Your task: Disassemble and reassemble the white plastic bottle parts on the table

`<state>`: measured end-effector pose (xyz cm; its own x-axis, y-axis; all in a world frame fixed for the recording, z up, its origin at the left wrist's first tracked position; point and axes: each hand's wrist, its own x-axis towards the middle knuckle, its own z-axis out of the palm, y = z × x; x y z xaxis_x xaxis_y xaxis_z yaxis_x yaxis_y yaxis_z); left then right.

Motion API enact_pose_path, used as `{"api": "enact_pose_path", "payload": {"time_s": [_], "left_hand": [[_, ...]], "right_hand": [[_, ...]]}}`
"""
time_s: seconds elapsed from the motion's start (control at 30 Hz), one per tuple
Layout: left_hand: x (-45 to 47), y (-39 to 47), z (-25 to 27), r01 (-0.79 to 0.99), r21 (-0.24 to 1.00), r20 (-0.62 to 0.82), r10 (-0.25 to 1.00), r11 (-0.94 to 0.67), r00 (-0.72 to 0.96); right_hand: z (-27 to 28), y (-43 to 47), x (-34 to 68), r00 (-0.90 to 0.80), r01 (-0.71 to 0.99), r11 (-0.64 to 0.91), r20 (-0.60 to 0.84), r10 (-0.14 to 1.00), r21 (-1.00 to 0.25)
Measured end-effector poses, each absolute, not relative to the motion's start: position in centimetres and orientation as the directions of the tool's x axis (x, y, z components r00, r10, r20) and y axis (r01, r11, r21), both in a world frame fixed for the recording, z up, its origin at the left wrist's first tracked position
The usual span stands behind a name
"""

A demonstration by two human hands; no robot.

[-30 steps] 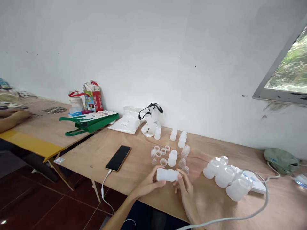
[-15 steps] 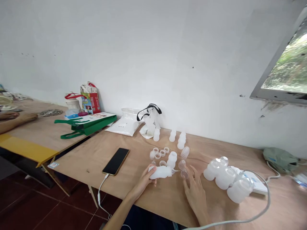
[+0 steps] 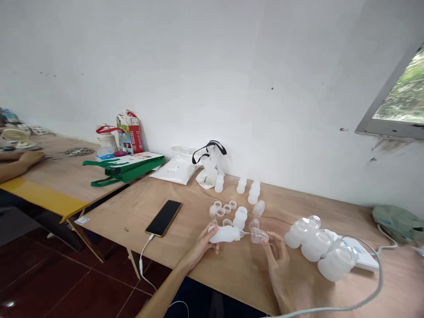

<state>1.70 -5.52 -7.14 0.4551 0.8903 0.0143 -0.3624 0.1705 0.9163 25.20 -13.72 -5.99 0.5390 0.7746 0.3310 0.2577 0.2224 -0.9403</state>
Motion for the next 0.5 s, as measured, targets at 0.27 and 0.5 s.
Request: {"api": "enact_pose_path", "payload": {"time_s": [0.27, 0.5], "left_hand": [[1.5, -6.7, -6.2, -0.264, 0.958, 0.024, 0.885, 0.113, 0.465], [2.8, -6.7, -6.8, -0.261, 0.964, 0.046, 0.921, 0.061, 0.386]], "right_hand": [[-5.5, -14.0, 24.6, 0.220, 0.217, 0.165, 0.213, 0.952, -0.962], [-6.0, -13.6, 24.9, 0.221, 0.188, 0.166, 0.206, 0.953, -0.968]]}}
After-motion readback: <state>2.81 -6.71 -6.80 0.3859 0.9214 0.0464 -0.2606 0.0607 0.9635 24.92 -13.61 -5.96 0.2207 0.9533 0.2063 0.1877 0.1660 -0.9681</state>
